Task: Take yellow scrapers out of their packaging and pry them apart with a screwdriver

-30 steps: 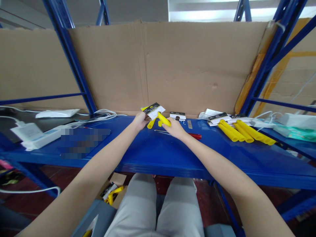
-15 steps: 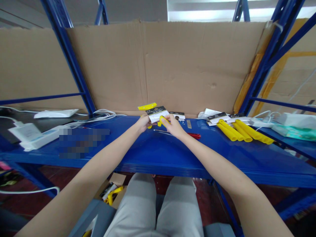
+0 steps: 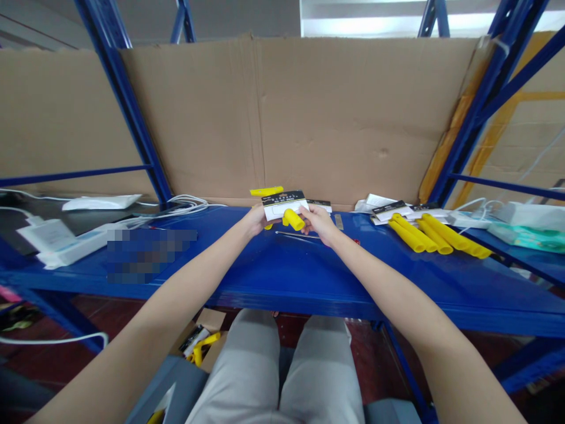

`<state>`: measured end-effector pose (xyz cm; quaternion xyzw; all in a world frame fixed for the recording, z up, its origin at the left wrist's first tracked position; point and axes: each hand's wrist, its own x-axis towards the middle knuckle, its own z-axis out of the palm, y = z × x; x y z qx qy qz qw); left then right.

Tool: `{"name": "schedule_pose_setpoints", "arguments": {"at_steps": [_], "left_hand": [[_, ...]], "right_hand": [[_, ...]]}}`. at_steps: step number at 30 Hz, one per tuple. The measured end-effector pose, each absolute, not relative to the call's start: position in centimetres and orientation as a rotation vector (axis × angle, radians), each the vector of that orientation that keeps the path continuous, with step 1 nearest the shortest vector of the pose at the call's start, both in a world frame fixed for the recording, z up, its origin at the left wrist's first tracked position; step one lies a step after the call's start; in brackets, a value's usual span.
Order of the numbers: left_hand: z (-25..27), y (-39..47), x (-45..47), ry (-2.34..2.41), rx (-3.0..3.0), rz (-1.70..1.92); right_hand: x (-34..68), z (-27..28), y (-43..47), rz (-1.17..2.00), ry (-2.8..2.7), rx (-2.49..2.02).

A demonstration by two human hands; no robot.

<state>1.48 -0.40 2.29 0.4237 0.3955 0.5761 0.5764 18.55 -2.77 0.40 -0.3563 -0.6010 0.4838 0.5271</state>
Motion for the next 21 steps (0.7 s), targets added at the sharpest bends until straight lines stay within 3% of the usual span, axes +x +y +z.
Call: {"name": "schedule_pose_setpoints", "arguments": {"at_steps": [21], "left_hand": [[1.8,1.3,0.5,0.773,0.835,1.395]], "right_hand": [[18.6,0.7,-3.3,1.235,-1.501,-0.803]]}}
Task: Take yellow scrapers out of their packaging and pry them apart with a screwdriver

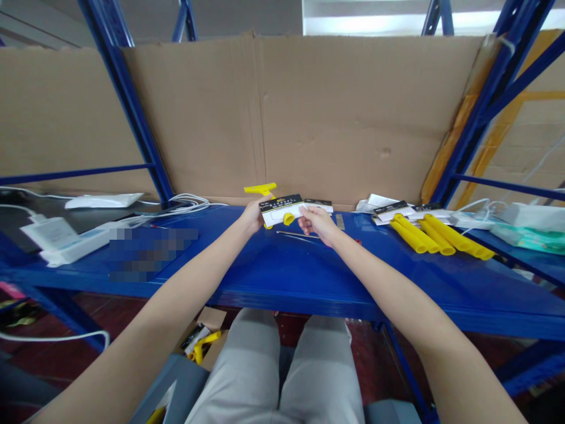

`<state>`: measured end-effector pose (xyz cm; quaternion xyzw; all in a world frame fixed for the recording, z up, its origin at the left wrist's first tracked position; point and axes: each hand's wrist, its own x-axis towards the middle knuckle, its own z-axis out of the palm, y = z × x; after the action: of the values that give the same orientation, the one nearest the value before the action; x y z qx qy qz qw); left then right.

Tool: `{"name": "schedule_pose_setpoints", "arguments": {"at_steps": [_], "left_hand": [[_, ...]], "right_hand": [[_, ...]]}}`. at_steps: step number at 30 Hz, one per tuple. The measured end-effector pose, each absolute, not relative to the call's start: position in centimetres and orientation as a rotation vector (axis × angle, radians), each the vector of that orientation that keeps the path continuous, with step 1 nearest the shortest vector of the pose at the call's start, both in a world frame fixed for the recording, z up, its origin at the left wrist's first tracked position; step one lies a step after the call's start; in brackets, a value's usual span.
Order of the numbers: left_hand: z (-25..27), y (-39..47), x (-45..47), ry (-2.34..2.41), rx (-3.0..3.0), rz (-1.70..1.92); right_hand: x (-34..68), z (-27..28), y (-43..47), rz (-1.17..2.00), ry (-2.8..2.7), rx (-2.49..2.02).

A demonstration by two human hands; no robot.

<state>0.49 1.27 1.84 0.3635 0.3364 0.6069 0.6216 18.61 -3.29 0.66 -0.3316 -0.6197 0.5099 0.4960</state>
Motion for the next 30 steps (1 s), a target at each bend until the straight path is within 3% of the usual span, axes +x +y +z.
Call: {"name": "schedule_pose_setpoints", "arguments": {"at_steps": [30], "left_hand": [[2.2,0.6,0.6,0.834,0.830,1.508]], "right_hand": [[18.2,0.4,-3.4,1.262,-1.521,-0.696]]}}
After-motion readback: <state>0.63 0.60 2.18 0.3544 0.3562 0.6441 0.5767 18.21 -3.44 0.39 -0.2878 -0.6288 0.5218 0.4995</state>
